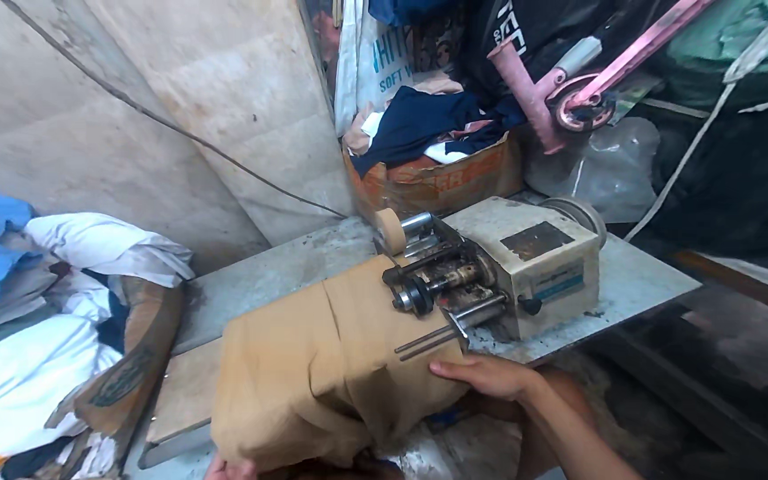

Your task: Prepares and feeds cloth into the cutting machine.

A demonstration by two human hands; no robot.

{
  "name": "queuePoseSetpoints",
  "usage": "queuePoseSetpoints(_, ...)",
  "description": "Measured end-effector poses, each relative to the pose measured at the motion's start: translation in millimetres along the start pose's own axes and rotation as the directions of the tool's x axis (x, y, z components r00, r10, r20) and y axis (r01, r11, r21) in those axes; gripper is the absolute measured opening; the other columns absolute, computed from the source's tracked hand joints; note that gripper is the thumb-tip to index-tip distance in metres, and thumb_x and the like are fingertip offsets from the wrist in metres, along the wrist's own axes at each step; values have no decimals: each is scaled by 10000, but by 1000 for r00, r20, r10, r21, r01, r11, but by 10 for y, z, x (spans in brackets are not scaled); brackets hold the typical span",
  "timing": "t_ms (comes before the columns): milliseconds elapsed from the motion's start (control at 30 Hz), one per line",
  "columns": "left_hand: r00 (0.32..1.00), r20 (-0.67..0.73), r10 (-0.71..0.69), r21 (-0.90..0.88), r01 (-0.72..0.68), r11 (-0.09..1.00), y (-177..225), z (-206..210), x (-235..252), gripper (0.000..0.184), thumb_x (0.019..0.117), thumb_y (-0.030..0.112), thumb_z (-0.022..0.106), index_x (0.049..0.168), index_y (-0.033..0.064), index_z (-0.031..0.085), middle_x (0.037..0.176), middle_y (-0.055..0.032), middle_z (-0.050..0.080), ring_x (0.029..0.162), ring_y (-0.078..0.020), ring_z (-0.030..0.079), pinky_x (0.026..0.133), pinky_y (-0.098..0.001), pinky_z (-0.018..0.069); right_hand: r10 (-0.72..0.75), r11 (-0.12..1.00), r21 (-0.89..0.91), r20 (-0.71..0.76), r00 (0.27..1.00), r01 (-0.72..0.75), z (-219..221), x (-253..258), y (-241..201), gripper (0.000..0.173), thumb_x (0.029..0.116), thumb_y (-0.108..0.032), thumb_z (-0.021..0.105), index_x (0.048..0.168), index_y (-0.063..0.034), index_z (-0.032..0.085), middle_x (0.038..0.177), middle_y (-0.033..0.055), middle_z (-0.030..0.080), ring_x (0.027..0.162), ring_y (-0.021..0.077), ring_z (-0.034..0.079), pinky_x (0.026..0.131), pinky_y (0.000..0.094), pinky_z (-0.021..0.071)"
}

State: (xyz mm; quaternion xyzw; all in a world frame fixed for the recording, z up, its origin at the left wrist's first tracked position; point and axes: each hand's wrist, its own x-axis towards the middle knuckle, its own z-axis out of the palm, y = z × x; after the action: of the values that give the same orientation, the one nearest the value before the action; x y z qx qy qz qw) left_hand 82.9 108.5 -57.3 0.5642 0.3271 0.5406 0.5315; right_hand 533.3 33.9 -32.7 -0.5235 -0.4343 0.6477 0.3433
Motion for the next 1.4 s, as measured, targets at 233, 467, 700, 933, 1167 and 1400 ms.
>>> queuePoseSetpoints(233,997,-55,-46,41,49,998,37,61,-16,373,882,189,801,1221,203,647,1101,67,764,1026,-74,719,945,-315,594,-10,1000,19,-16,1000,11,20,-30,-15,475,1038,-466,560,1317,-89,642,1173,21,744,1115,97,692,1034,347,548)
queuePoseSetpoints(467,997,-60,-46,31,47,998,9,59,-8,370,880,184,802,1220,207,657,1112,59,764,1031,-80,719,942,-315,596,-8,1000,14,9,1000,8,-2,-2,8,500,1030,-487,564,1327,-92,634,1195,28,736,1134,104,686,1043,357,542)
queuePoseSetpoints(700,994,-99,-46,45,51,998,-31,51,-3,400,899,155,777,1260,169,604,1133,62,747,1045,-86,709,955,-327,589,-2,1000,7,2,1000,2,15,-14,-12,489,1030,-482,566,1329,-101,633,1180,13,739,1125,92,686,1037,344,545)
queuePoseSetpoints(933,996,-89,-16,80,23,997,23,58,-1,380,913,154,760,1260,172,607,1138,72,746,1064,-78,701,977,-321,577,31,997,-74,-3,1000,-31,30,-19,-54,505,1031,-504,559,1333,-106,633,1198,17,730,1139,84,676,1049,343,531)
queuePoseSetpoints(1167,997,-70,-19,37,22,999,28,39,10,344,915,188,764,1237,218,646,1126,82,753,1042,-60,703,959,-296,575,8,999,-42,5,1000,-8,42,-16,-44,498,1037,-468,564,1364,-93,599,1214,21,719,1148,82,668,1055,339,527)
queuePoseSetpoints(1400,1000,10,-20,-79,20,997,-17,36,14,323,928,215,751,1245,241,690,1157,51,751,1073,-75,699,985,-323,567,5,1000,-20,-1,1000,-5,26,-13,-21,500,1030,-478,574,1352,-98,612,1208,22,725,1144,90,674,1052,343,531)
